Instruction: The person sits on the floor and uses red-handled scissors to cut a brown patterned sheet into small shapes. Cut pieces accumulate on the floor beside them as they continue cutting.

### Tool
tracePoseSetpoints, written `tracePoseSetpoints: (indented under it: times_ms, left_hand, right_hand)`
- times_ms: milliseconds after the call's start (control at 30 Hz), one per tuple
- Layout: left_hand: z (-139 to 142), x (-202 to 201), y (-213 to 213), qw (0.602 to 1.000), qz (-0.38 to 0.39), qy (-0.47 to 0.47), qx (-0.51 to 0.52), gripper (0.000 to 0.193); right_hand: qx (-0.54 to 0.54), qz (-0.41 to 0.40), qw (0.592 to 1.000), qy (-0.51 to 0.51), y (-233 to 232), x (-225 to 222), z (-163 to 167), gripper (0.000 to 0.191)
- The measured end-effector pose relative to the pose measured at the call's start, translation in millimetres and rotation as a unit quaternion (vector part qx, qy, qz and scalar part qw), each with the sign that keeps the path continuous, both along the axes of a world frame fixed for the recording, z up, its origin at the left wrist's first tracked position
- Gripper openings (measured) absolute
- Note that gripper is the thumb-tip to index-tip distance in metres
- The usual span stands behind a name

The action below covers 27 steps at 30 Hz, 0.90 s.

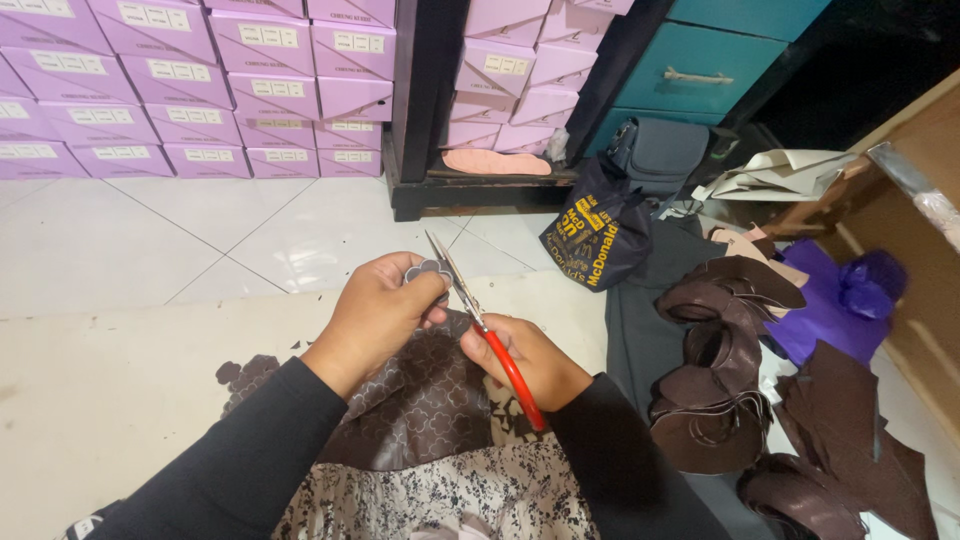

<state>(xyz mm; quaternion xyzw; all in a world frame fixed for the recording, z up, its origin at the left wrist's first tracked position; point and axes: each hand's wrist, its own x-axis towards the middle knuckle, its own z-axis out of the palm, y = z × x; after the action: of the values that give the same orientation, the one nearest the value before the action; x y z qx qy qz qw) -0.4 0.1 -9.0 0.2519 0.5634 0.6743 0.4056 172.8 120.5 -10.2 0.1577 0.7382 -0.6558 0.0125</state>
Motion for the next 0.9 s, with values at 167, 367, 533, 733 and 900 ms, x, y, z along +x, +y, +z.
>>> tracePoseSetpoints:
  times_ms: [167,367,533,733,900]
  left_hand:
    - [1.6,0.7,-0.8,1.0,0.0,0.004,-0.007,0.015]
    - [2.4,-0.2,-1.3,1.0,0.001,0.012,-0.018,0.016]
    - [1.4,-0.2,-1.3,1.0,-0.005,0.004,-0.008,0.016]
    - [0.4,-0.4,-1.2,1.0,-0.009,0.002,-0.009,0.016]
    - [0.7,-0.9,-1.2,1.0,-0.007,0.001,-0.014,0.017]
  right_hand:
    - [0.037,0.001,0.999,0.007,2.9,0.8,-4.6,0.037]
    - [0.03,-0.001,0.999,0.014,2.7,0.6,-5.4,0.034]
    - [0.024,0.013,1.0,0.013,2.3,1.1,-1.0,0.034]
    - [0.049,0.01,0.999,-0.013,4.4,1.7,-0.4,0.039]
    - [0.072,-0.006,0.997,-0.005,4.0,0.9,-2.7,0.044]
